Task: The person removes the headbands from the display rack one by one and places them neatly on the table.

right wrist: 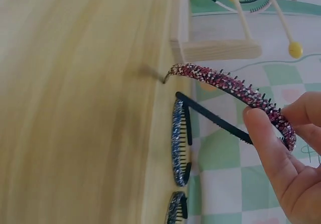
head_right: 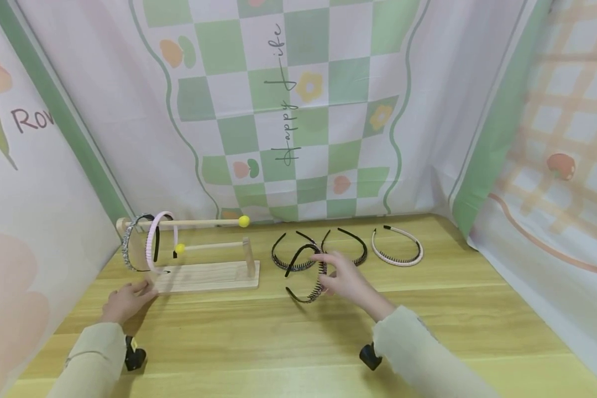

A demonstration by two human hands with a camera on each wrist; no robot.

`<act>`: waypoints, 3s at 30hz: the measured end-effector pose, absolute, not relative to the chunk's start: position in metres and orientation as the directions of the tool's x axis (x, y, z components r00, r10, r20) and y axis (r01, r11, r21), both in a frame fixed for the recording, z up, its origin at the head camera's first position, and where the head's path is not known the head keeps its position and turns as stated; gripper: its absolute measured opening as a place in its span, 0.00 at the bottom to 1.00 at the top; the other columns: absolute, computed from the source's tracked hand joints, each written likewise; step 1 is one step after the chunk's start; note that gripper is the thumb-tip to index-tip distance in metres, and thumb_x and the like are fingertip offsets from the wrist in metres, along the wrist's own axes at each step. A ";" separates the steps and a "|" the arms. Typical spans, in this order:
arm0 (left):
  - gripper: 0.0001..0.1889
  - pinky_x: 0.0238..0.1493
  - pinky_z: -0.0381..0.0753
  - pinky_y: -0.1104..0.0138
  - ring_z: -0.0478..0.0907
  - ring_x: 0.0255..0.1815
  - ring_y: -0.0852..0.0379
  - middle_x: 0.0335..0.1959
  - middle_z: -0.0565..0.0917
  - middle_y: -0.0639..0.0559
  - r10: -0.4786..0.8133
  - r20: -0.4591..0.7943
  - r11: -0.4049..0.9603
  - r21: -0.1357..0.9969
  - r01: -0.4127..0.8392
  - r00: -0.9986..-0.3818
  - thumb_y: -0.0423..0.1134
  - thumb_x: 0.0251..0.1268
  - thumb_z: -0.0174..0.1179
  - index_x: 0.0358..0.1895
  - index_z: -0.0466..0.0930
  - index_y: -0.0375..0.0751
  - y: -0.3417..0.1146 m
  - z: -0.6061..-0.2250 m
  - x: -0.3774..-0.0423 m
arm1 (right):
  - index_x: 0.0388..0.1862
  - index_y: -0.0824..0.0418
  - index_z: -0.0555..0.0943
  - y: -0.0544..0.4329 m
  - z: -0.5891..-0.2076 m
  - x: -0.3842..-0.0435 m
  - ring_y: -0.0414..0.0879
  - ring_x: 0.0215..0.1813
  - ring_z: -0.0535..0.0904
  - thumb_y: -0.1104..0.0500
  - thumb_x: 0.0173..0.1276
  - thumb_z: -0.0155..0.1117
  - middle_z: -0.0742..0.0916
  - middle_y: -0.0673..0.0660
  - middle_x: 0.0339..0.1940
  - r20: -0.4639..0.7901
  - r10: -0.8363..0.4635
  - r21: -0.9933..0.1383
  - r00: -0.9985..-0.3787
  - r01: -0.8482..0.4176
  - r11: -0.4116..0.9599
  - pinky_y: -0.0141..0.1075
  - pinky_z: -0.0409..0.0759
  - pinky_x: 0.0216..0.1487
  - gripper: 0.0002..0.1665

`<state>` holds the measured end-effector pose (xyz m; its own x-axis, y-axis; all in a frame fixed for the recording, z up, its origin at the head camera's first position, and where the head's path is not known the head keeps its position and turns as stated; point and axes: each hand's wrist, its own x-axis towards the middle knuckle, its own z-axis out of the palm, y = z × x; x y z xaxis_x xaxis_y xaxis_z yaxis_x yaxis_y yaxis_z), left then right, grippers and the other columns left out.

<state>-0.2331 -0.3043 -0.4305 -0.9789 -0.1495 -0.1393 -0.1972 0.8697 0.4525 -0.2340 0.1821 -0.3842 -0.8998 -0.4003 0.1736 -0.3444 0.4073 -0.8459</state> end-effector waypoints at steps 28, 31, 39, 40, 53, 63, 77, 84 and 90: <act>0.36 0.54 0.49 0.31 0.46 0.59 0.17 0.63 0.51 0.20 -0.151 -0.144 0.870 0.450 -0.201 -0.978 0.60 0.65 0.47 0.67 0.58 0.37 -0.302 -0.426 -0.231 | 0.29 0.56 0.78 0.180 -0.409 -0.206 0.40 0.09 0.72 0.58 0.65 0.60 0.78 0.53 0.10 -0.148 -0.548 -0.722 -0.823 -0.289 0.629 0.40 0.76 0.11 0.05; 0.36 0.54 0.49 0.31 0.46 0.59 0.18 0.64 0.50 0.20 -0.154 -0.144 0.869 0.451 -0.204 -0.977 0.60 0.65 0.47 0.67 0.58 0.37 -0.302 -0.426 -0.232 | 0.28 0.55 0.79 0.172 -0.411 -0.205 0.39 0.08 0.70 0.58 0.63 0.61 0.78 0.51 0.09 -0.129 -0.563 -0.709 -0.816 -0.322 0.628 0.37 0.74 0.10 0.05; 0.36 0.54 0.48 0.31 0.46 0.59 0.18 0.64 0.51 0.20 -0.148 -0.142 0.866 0.460 -0.198 -0.979 0.60 0.65 0.48 0.67 0.58 0.36 -0.301 -0.425 -0.231 | 0.26 0.53 0.80 0.157 -0.419 -0.207 0.37 0.08 0.69 0.58 0.62 0.63 0.77 0.50 0.08 -0.122 -0.570 -0.697 -0.812 -0.339 0.631 0.31 0.72 0.10 0.05; 0.36 0.54 0.48 0.31 0.46 0.59 0.18 0.64 0.50 0.20 -0.146 -0.144 0.864 0.463 -0.197 -0.979 0.60 0.65 0.47 0.67 0.58 0.36 -0.301 -0.425 -0.231 | 0.26 0.53 0.80 0.156 -0.420 -0.207 0.37 0.08 0.69 0.58 0.62 0.63 0.77 0.50 0.08 -0.126 -0.569 -0.700 -0.813 -0.333 0.632 0.31 0.72 0.10 0.05; 0.37 0.55 0.46 0.32 0.44 0.60 0.19 0.64 0.49 0.20 -0.156 -0.159 0.848 0.484 -0.215 -0.975 0.60 0.65 0.48 0.67 0.56 0.36 -0.300 -0.425 -0.230 | 0.23 0.52 0.79 0.150 -0.423 -0.207 0.38 0.09 0.69 0.60 0.61 0.64 0.77 0.52 0.09 -0.135 -0.586 -0.707 -0.799 -0.337 0.622 0.32 0.73 0.10 0.07; 0.37 0.55 0.46 0.32 0.44 0.60 0.19 0.64 0.49 0.20 -0.151 -0.159 0.848 0.486 -0.210 -0.976 0.60 0.65 0.48 0.67 0.56 0.35 -0.302 -0.426 -0.230 | 0.28 0.55 0.79 0.152 -0.415 -0.213 0.41 0.10 0.71 0.60 0.60 0.64 0.79 0.52 0.11 -0.137 -0.580 -0.694 -0.803 -0.340 0.635 0.33 0.74 0.12 0.03; 0.38 0.55 0.44 0.31 0.42 0.60 0.18 0.64 0.48 0.20 -0.147 -0.152 0.849 0.489 -0.203 -0.977 0.61 0.64 0.47 0.67 0.56 0.36 -0.303 -0.427 -0.232 | 0.43 0.64 0.79 0.152 -0.368 -0.243 0.55 0.20 0.78 0.58 0.63 0.63 0.79 0.56 0.19 -0.073 -0.521 -0.685 -0.850 -0.337 0.645 0.40 0.77 0.19 0.12; 0.37 0.54 0.47 0.31 0.45 0.60 0.19 0.64 0.50 0.21 -0.148 -0.148 0.856 0.476 -0.202 -0.978 0.61 0.64 0.47 0.67 0.57 0.37 -0.304 -0.429 -0.232 | 0.44 0.63 0.78 0.143 -0.346 -0.255 0.45 0.20 0.76 0.57 0.65 0.61 0.79 0.53 0.20 -0.032 -0.532 -0.688 -0.846 -0.367 0.626 0.39 0.78 0.22 0.13; 0.37 0.55 0.46 0.31 0.43 0.60 0.18 0.64 0.49 0.20 -0.156 -0.156 0.849 0.483 -0.213 -0.975 0.60 0.64 0.47 0.68 0.57 0.37 -0.303 -0.427 -0.231 | 0.45 0.63 0.78 0.125 -0.325 -0.265 0.45 0.22 0.77 0.58 0.63 0.62 0.80 0.54 0.24 0.046 -0.510 -0.678 -0.859 -0.401 0.616 0.40 0.80 0.26 0.14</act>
